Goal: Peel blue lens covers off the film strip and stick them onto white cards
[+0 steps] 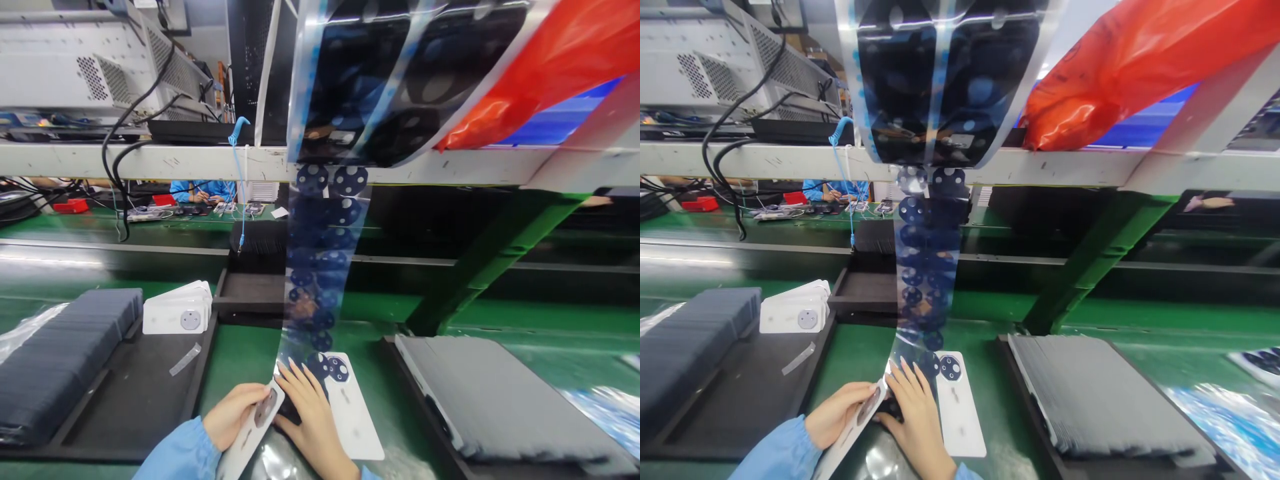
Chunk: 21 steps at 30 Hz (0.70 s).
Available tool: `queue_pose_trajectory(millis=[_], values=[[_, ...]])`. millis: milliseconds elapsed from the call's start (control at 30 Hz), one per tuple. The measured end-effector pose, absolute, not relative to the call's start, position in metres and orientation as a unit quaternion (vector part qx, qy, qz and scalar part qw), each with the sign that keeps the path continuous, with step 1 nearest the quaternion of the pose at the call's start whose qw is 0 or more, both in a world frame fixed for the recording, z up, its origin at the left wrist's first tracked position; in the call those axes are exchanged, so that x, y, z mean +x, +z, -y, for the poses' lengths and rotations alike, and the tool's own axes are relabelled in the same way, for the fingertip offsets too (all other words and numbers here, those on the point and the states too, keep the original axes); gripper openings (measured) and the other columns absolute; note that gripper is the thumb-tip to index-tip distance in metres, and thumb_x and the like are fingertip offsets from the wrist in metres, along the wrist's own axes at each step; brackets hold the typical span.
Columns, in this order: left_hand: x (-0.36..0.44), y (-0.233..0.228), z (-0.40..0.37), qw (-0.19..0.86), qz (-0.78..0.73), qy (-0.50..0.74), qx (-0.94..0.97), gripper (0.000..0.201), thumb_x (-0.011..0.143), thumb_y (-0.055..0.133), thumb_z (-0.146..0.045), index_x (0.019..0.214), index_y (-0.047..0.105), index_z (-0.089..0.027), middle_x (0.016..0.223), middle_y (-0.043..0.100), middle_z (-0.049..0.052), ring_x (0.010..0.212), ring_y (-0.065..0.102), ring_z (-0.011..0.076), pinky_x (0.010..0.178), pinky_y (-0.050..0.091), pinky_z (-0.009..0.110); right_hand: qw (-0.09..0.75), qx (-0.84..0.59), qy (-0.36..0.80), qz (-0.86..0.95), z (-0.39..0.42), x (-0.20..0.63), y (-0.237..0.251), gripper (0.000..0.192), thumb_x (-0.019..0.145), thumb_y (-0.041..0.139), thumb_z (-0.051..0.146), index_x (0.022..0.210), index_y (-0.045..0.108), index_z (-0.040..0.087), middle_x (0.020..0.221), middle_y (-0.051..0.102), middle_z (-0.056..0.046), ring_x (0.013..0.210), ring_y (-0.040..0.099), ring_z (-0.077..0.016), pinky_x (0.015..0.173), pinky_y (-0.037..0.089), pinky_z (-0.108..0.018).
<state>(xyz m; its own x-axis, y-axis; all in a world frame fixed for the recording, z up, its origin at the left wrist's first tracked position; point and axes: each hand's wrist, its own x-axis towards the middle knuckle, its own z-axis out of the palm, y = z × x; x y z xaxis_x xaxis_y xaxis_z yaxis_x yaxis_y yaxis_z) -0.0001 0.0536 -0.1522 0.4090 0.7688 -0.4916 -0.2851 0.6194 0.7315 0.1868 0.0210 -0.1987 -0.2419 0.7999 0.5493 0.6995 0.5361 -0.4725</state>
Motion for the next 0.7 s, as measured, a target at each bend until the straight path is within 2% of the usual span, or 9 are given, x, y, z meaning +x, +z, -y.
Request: queue_pose_trajectory(millis=[133, 333, 433, 567, 700], values=[[0.002, -0.153, -0.051, 0.802, -0.420, 0.316, 0.284, 0.033, 0.056, 0.097, -0.038, 0.070, 0.081, -0.012, 0.068, 0.075, 0.004, 0.062, 0.061, 0.0128, 0.058, 0.042, 0.021, 0.378, -0.478, 0.075, 0.789, -0.021, 0.187, -0.198, 0.055, 0.080, 0.082, 0.022, 0.133, 0.065, 0.021, 0.139, 0.067, -0.013, 0.129, 0.062, -0.0356, 0.109, 0.050, -0.059], [0.004, -0.154, -0.052, 0.806, -0.430, 0.309, 0.266, 0.035, 0.055, 0.097, -0.038, 0.074, 0.082, -0.013, 0.070, 0.077, 0.007, 0.065, 0.063, 0.0148, 0.057, 0.044, 0.021, 0.369, -0.469, 0.078, 0.798, -0.021, 0.187, -0.197, 0.059, 0.081, 0.082, 0.029, 0.135, 0.064, 0.020, 0.139, 0.067, -0.014, 0.128, 0.063, -0.0336, 0.110, 0.051, -0.055], [0.001, -0.153, -0.055, 0.803, -0.442, 0.314, 0.248, 0.036, 0.058, 0.095, -0.041, 0.081, 0.084, -0.015, 0.076, 0.079, 0.006, 0.062, 0.059, 0.0126, 0.052, 0.042, 0.020, 0.366, -0.466, 0.068, 0.803, -0.021, 0.188, -0.196, 0.059, 0.082, 0.082, 0.033, 0.136, 0.063, 0.019, 0.139, 0.067, -0.014, 0.128, 0.064, -0.0340, 0.109, 0.052, -0.055], [-0.005, -0.149, -0.059, 0.804, -0.462, 0.300, 0.223, 0.032, 0.070, 0.089, -0.041, 0.089, 0.085, -0.016, 0.086, 0.081, 0.008, 0.052, 0.050, 0.0080, 0.048, 0.038, 0.019, 0.369, -0.463, 0.048, 0.804, -0.021, 0.187, -0.194, 0.055, 0.087, 0.078, 0.035, 0.137, 0.063, 0.018, 0.132, 0.072, -0.013, 0.121, 0.069, -0.0335, 0.102, 0.058, -0.052], [-0.005, -0.144, -0.058, 0.805, -0.461, 0.298, 0.226, 0.027, 0.073, 0.087, -0.038, 0.089, 0.085, -0.016, 0.085, 0.081, 0.008, 0.053, 0.050, 0.0087, 0.048, 0.038, 0.019, 0.380, -0.458, 0.025, 0.803, -0.021, 0.186, -0.190, 0.041, 0.095, 0.068, 0.032, 0.135, 0.063, 0.020, 0.121, 0.077, -0.010, 0.109, 0.075, -0.0300, 0.095, 0.062, -0.047]])
